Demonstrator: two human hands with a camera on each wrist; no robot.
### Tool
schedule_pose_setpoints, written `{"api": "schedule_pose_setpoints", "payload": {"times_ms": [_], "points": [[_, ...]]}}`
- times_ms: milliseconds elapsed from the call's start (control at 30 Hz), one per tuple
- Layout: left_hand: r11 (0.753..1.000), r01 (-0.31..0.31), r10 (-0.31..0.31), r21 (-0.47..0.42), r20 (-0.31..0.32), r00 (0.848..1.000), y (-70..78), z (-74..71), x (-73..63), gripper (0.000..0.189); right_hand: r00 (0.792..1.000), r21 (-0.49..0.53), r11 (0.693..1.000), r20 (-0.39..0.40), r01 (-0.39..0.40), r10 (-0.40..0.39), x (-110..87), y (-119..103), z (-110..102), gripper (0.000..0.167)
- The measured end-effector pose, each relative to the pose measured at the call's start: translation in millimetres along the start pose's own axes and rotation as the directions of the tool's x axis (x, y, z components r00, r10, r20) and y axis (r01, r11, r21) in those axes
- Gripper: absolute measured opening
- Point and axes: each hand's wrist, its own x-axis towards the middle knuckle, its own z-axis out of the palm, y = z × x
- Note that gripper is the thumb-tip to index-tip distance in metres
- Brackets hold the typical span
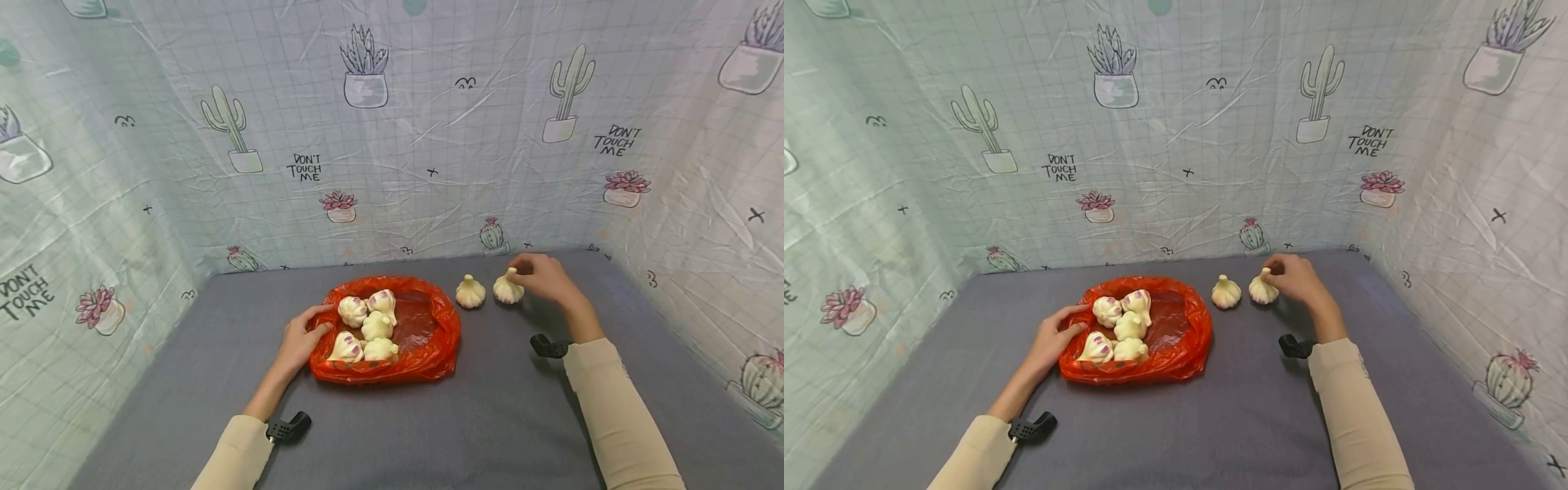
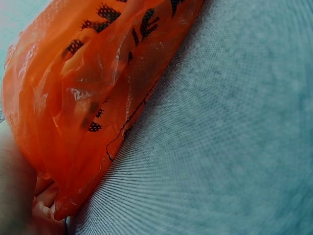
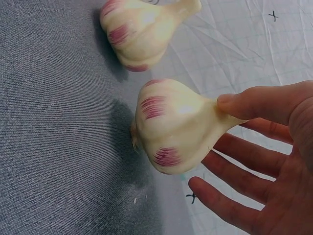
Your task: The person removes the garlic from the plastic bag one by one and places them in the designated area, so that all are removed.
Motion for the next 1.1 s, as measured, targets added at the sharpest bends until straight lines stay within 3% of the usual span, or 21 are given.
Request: {"api": "schedule_pose_setpoints", "payload": {"times_ms": [1100], "points": [[1.0, 0.001, -0.001, 0.006, 0.012, 1.0, 1.6, -0.2, 1.1, 0.039, 1.0, 0.028, 0.999, 0.008, 0.022, -0.022, -2.8, -11, -5, 0.03]]}}
